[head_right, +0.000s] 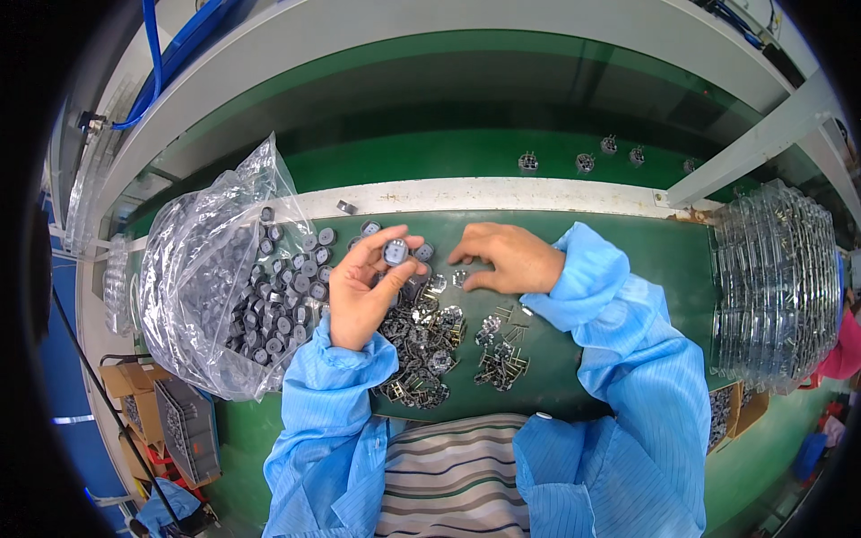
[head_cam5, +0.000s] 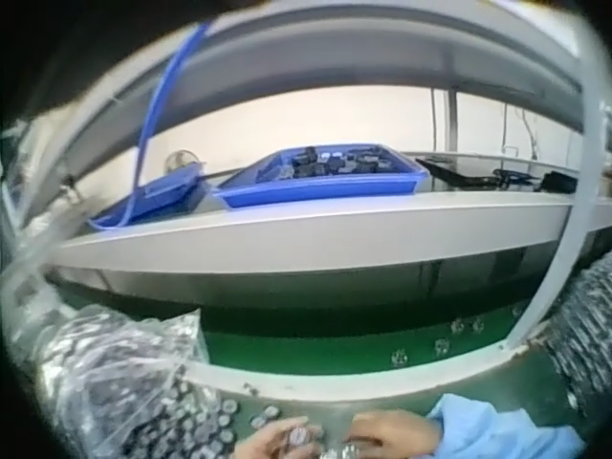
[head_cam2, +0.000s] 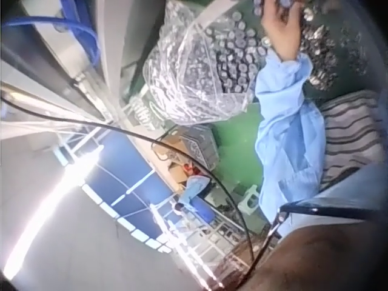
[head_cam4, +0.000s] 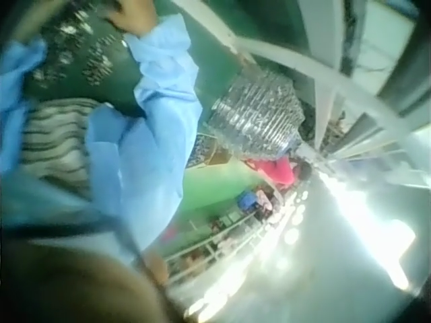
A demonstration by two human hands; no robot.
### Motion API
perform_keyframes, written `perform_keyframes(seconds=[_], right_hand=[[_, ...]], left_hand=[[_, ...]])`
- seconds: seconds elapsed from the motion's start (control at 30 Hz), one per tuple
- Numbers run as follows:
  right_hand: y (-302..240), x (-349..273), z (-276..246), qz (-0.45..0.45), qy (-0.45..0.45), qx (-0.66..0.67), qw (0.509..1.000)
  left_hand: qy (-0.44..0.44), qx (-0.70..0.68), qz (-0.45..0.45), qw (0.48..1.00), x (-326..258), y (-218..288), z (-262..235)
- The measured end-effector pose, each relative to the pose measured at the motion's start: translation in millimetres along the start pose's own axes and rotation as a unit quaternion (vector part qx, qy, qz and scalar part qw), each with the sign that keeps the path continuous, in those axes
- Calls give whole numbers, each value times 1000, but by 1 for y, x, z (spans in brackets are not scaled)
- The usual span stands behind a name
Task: The person inserts small metal pins into plastic housings by hand, one by one, at an assembly line.
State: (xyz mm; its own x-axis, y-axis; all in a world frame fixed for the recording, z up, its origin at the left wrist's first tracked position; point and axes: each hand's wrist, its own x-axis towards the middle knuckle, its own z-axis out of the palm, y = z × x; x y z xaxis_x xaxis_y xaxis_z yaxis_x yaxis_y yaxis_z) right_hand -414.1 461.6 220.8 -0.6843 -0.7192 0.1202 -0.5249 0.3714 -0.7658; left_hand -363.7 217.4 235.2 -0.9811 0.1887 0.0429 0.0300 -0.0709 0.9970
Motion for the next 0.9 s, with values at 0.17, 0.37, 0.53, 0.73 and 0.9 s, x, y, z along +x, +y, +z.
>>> perform_keyframes(seconds=[0.17,0.37,0.53,0.73,0.9], right_hand=[[-2,5,11,8,107,87,990],[-50,29,3,-64,190,101,974],[-48,29,14,-50,203,75,975],[-47,30,5,-136,228,-21,964],[-53,25,-1,30,175,204,963]], left_hand=[[35,111,84,990,-3,-7,7],[31,182,81,979,-7,-7,10],[17,106,68,992,-8,-10,9],[-30,-87,-23,996,-4,3,7],[1,-3,23,1000,-7,-5,6]])
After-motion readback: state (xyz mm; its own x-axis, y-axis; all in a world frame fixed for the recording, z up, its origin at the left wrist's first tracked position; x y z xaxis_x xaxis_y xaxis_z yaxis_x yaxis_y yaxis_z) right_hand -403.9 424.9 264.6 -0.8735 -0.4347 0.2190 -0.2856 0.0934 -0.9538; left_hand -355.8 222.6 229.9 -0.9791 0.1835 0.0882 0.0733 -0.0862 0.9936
